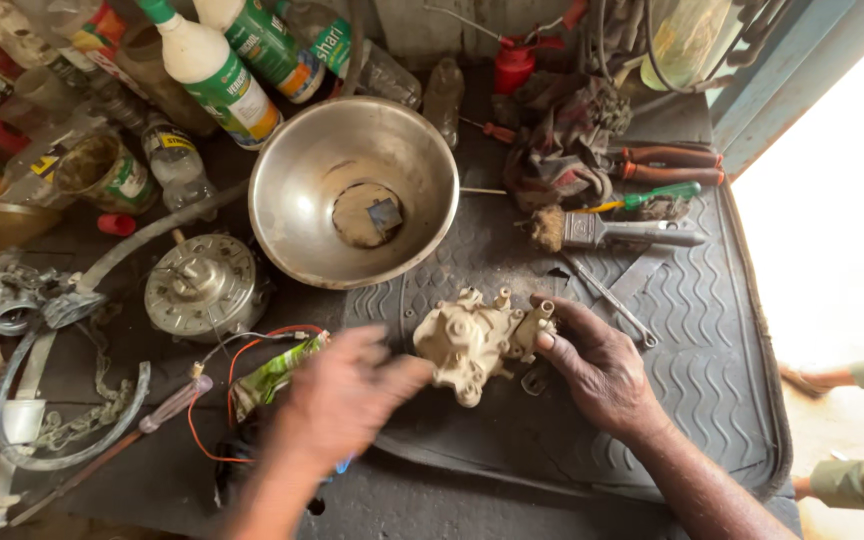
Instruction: The person scrapes and cleans a metal carburetor assembly with a metal strip, wipes the components with a blue cloth, and moves various small mechanical parts on a workbench.
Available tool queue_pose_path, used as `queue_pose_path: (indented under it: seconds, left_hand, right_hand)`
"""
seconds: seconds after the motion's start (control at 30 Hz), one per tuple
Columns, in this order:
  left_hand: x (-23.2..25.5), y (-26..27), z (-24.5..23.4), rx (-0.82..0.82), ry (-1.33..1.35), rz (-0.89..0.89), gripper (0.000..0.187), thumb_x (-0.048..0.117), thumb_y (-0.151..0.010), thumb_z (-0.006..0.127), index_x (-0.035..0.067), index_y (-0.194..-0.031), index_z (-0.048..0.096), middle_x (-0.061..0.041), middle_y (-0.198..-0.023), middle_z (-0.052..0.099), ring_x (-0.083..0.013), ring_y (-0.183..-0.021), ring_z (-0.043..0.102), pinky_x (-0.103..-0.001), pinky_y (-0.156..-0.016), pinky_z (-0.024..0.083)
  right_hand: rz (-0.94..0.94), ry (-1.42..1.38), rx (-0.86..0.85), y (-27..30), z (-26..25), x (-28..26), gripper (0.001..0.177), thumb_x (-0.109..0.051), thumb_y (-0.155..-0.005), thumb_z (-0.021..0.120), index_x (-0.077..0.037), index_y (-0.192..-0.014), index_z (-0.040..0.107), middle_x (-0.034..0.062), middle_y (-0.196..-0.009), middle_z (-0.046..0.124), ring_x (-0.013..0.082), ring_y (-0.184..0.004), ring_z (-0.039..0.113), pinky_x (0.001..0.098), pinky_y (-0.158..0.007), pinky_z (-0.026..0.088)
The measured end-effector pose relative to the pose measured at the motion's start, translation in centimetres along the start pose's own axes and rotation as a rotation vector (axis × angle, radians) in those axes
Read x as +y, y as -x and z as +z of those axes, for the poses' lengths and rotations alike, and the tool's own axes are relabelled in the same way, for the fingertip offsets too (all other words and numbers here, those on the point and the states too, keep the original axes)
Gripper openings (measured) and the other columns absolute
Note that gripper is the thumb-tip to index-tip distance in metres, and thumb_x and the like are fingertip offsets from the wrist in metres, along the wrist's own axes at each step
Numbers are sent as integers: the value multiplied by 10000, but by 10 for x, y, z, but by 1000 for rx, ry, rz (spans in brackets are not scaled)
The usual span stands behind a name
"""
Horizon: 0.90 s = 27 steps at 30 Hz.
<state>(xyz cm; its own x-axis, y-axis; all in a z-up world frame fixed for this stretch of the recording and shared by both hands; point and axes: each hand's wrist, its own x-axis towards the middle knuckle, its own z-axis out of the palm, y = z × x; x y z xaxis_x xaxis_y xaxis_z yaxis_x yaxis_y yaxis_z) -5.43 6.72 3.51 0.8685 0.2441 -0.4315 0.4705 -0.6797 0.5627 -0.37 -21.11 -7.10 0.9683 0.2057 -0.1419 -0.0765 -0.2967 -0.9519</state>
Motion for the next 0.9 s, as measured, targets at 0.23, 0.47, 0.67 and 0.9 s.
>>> queue_pose_path:
  seconds: [0.23,0.47,0.67,0.9]
  left_hand:
    - [17,-13,77,21,439,83,1204,682,-559,834,-10,-1469,455,-241,-1332,640,-275,-1226,655,-377,-1008,522]
    - [59,0,39,279,338,269,979,532,-633,845,-19,-1383,541,-156,-1134,787,-228,-1038,766,-318,-891,589]
    - [94,42,9,538,254,393,821,490,-732,849,-21,-1322,594,-141,-1115,772,-202,-1005,738,-325,-873,578]
    - [103,80,26,566,246,210,767,481,-685,847,32,-1268,629,-92,-1016,818,-168,-907,780,-317,-807,604]
  right_hand:
    - [-160,-344,-176,12,-7,17,518,-159,-961,648,-4,-1441,528,96,-1598,468,180,-1350,542,334,-1086,471]
    - [-99,-599,-169,12,-8,18,636,-134,-935,652,-33,-1520,423,105,-1513,525,191,-1225,619,338,-982,529]
    - [-27,-631,-195,4,-10,33,547,-114,-951,638,-8,-1469,498,165,-1374,638,189,-1101,670,340,-929,562]
    - [30,-856,-449,34,6,-3,750,-74,-890,661,-97,-1575,355,134,-1402,608,199,-1072,683,345,-933,576]
